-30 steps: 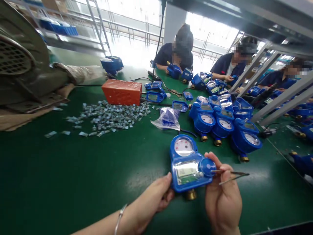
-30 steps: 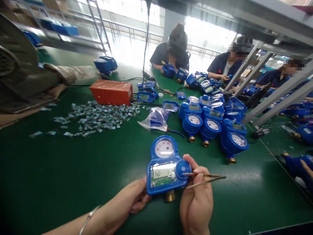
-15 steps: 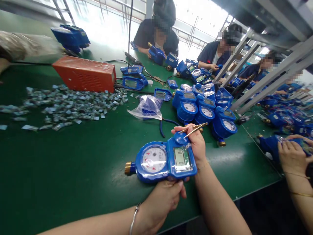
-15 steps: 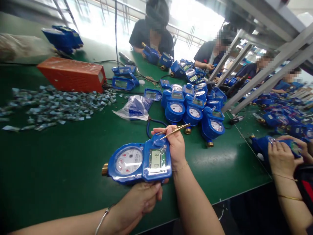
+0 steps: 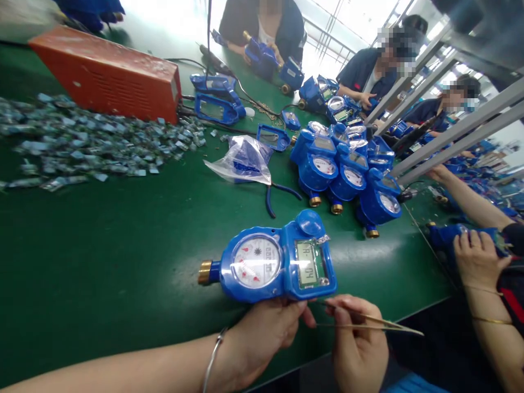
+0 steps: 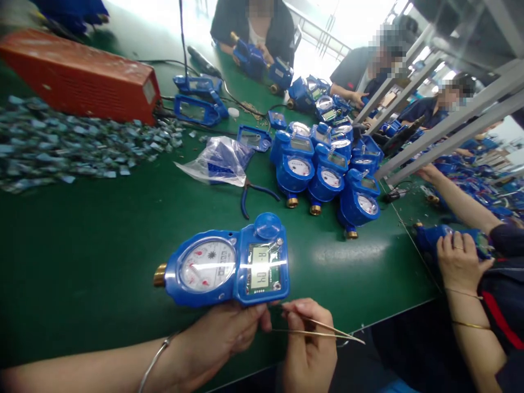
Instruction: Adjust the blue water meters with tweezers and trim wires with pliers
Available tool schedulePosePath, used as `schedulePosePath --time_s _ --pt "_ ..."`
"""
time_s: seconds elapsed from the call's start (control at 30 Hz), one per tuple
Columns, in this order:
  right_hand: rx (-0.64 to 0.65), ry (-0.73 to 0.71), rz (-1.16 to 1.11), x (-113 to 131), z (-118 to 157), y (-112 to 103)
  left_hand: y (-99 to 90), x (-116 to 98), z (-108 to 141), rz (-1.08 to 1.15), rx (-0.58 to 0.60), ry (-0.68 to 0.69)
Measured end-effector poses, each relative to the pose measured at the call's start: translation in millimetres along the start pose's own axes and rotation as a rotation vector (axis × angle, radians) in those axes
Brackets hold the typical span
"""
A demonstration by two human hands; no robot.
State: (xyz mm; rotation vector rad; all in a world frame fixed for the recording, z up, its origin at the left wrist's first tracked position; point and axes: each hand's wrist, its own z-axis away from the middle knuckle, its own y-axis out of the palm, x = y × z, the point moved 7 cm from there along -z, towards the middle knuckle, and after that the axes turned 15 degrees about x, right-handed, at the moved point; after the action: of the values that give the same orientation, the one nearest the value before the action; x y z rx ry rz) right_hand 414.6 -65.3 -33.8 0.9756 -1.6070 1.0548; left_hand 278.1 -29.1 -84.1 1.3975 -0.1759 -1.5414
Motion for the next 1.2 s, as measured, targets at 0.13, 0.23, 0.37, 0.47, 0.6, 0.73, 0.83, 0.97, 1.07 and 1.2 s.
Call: schedulePosePath --time_s 0.13,0.23,0.37,0.47,0.6,0.73,0.83,0.97,1.07,1.2 --pt "-0.025 0.0 0.124 -3 4 2 0.4 0 1 0.004 0.008 0.011" --pt "0.009 -0.001 0.093 -4 1 3 0.4 1 3 0.002 0.01 0.006" --pt "0.015 -0.01 0.085 -3 2 1 -0.2 -1 3 -0.024 -0.006 0.001" --pt "0.019 0.027 0.12 -4 4 0 0.2 -4 3 -0.041 -0.014 0.004" --pt "0.077 0.047 0.074 -6 6 4 1.3 -6 2 -0.012 -0.011 0.021" --pt "0.096 0.061 0.056 -6 10 7 2.3 -5 3 -0.018 0.001 0.012" --pt "0.075 0.069 0.16 -1 10 8 2.1 -5 2 -0.062 0.004 0.012" --pt "0.038 0.057 0.335 12 3 7 -0.2 -4 1 -0.099 -0.016 0.024" --pt "0.084 0.094 0.318 15 -5 8 -1.6 -2 2 -0.102 -0.039 -0.001" --pt "0.172 0.18 0.197 4 -15 10 -0.4 -4 5 -0.115 -0.049 -0.04"
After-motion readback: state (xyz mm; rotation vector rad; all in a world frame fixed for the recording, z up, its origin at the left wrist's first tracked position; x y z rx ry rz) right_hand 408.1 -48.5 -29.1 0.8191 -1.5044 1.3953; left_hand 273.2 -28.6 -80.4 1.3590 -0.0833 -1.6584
